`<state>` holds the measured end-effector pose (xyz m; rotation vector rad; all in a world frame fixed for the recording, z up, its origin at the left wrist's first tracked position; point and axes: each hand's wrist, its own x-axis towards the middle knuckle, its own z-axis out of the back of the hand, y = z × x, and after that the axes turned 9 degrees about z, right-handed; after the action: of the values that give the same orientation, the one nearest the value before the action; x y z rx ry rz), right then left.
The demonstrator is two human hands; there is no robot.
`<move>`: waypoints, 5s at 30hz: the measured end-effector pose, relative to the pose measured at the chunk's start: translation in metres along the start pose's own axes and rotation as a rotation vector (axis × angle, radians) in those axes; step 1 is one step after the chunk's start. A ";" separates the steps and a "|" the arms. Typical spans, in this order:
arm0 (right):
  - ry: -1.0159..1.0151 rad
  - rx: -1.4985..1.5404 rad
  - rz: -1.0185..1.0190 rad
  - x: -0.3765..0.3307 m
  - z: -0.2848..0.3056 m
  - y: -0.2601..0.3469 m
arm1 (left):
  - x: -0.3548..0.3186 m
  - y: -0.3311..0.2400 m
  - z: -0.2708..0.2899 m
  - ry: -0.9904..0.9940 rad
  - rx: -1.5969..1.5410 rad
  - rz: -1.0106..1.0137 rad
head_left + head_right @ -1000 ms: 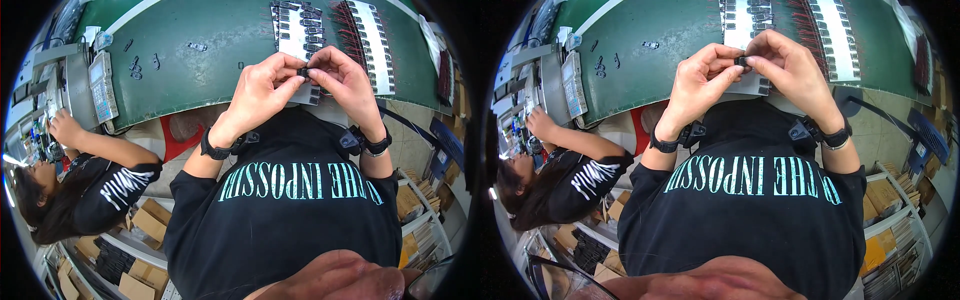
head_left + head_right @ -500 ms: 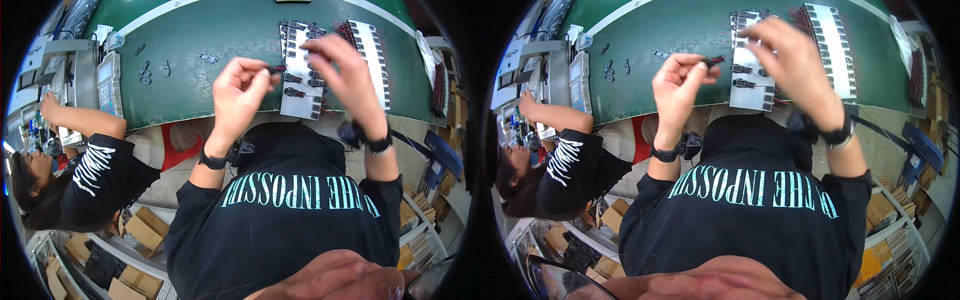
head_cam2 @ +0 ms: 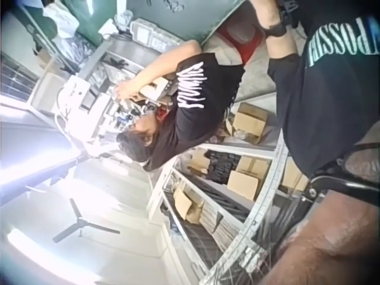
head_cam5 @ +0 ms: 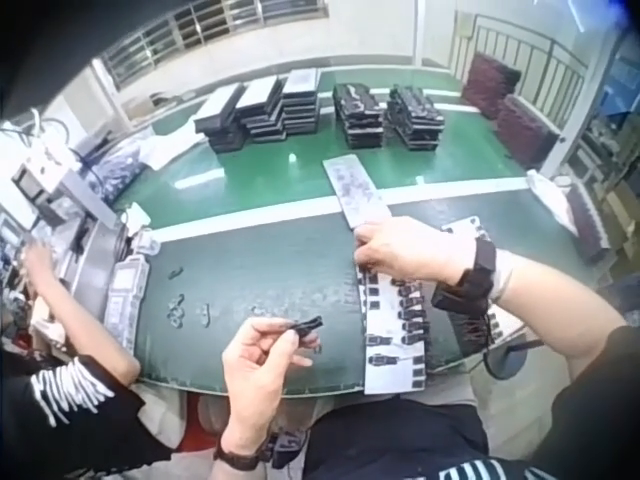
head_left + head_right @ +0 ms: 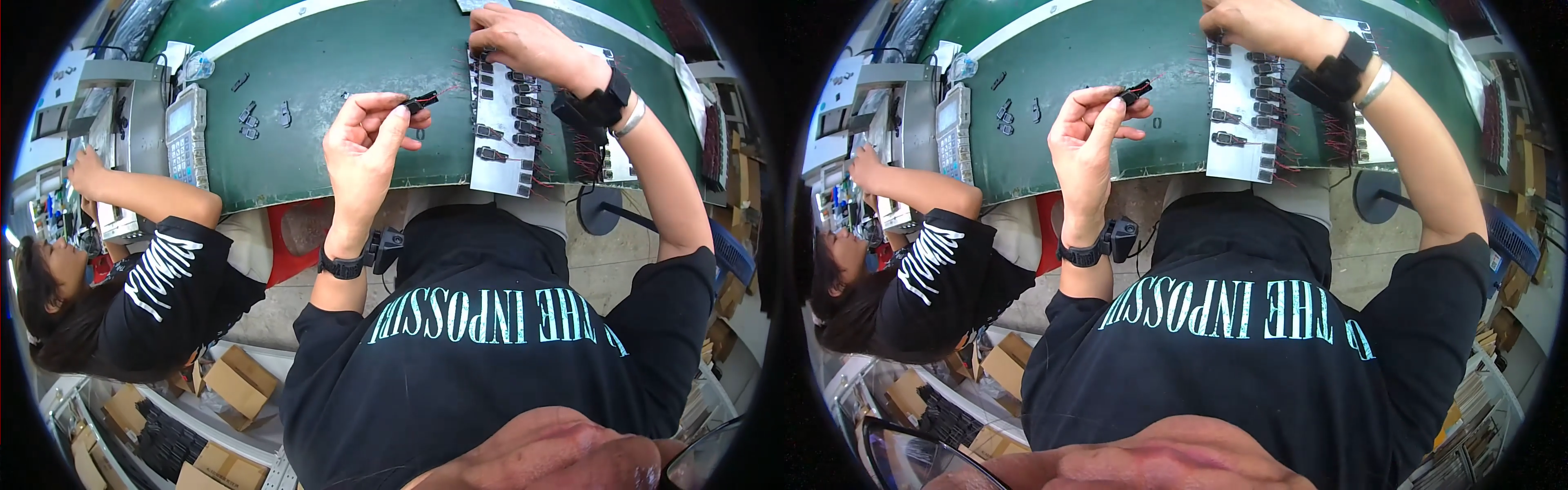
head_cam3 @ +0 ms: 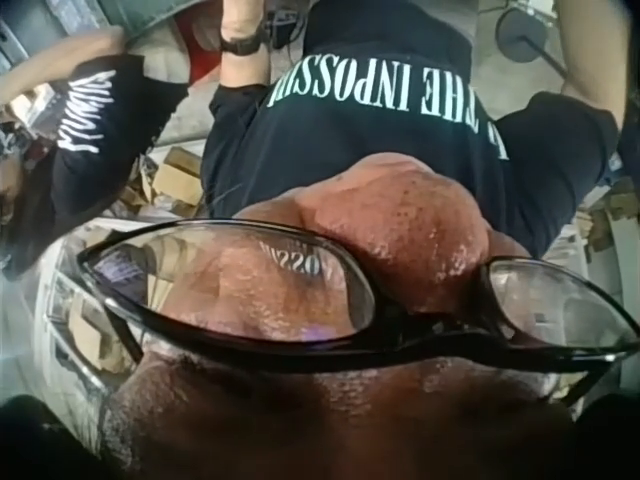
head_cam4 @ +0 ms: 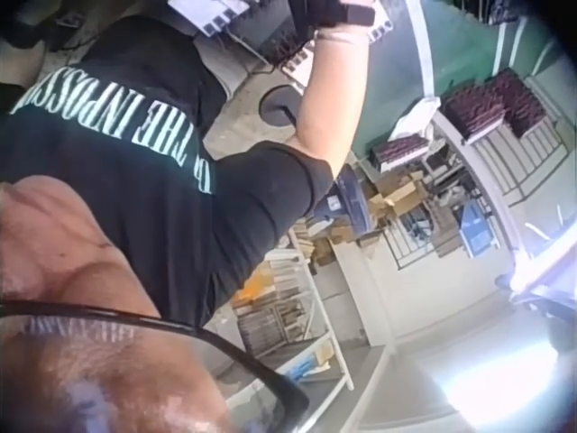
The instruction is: The person picks up a speaker and a plastic housing by hand, fits the speaker into the housing, and places the assembled unit onto a white tray. This process is repeated for additional units, occasionally moving the tray to continue the assembly.
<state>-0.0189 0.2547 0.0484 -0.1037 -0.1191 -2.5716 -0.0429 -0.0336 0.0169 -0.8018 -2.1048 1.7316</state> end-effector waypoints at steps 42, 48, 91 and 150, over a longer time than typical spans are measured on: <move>-0.409 0.690 -0.564 -0.137 0.091 0.047 | 0.141 0.038 -0.046 0.221 0.623 0.054; -0.617 0.774 -0.676 -0.171 0.097 0.085 | 0.134 0.035 -0.058 0.217 0.755 -0.073; -0.931 1.330 -0.691 -0.112 0.007 0.162 | 0.047 -0.023 0.033 0.129 1.269 -0.470; -0.304 0.288 -0.451 -0.037 0.006 0.059 | -0.007 0.022 -0.021 0.032 -0.134 0.160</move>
<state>0.0444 0.2255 0.0546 -0.3987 -0.6953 -2.9301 -0.0207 -0.0184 0.0014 -1.0544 -2.2080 1.6545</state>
